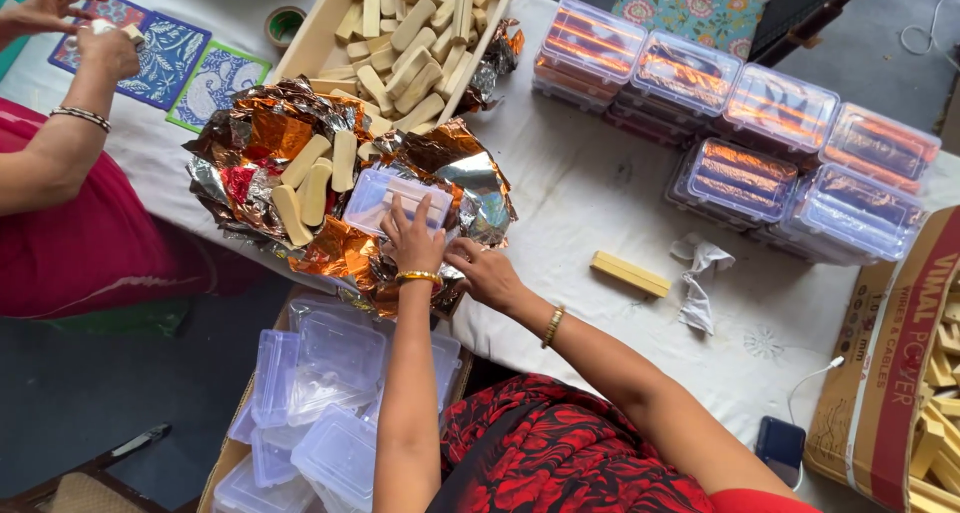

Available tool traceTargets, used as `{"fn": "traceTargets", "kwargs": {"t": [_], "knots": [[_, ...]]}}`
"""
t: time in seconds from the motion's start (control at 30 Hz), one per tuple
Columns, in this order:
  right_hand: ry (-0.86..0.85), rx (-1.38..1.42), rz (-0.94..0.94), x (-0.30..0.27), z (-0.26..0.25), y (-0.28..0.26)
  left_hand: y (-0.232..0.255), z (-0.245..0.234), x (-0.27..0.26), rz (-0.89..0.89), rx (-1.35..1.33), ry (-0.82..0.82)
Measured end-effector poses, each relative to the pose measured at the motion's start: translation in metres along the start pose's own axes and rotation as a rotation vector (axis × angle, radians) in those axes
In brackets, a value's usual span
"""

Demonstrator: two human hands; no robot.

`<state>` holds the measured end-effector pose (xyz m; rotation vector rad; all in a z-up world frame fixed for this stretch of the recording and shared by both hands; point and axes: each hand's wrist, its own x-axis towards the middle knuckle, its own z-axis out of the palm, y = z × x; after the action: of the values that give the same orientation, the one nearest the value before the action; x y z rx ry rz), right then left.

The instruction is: The person wipes wooden blocks with a cloth and wraps them in foil before placing them into plastic cases and larger boxes.

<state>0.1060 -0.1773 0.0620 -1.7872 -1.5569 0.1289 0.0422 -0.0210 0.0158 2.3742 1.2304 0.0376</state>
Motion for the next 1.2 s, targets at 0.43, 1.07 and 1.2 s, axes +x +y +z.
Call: {"fn": "traceTargets", "kwargs": {"t": [0.43, 1.07, 1.2], "knots": [[0.192, -0.094, 0.023, -0.037, -0.028, 0.053, 0.003, 0.007, 0.002, -0.035, 0.014, 0.037], [0.480, -0.277, 0.670, -0.221, -0.099, 0.108, 0.124, 0.172, -0.103, 1.077, -0.051, -0.153], [0.217, -0.376, 0.828, -0.230, -0.115, 0.117, 0.079, 0.240, -0.093, 1.040, -0.089, -0.097]]}}
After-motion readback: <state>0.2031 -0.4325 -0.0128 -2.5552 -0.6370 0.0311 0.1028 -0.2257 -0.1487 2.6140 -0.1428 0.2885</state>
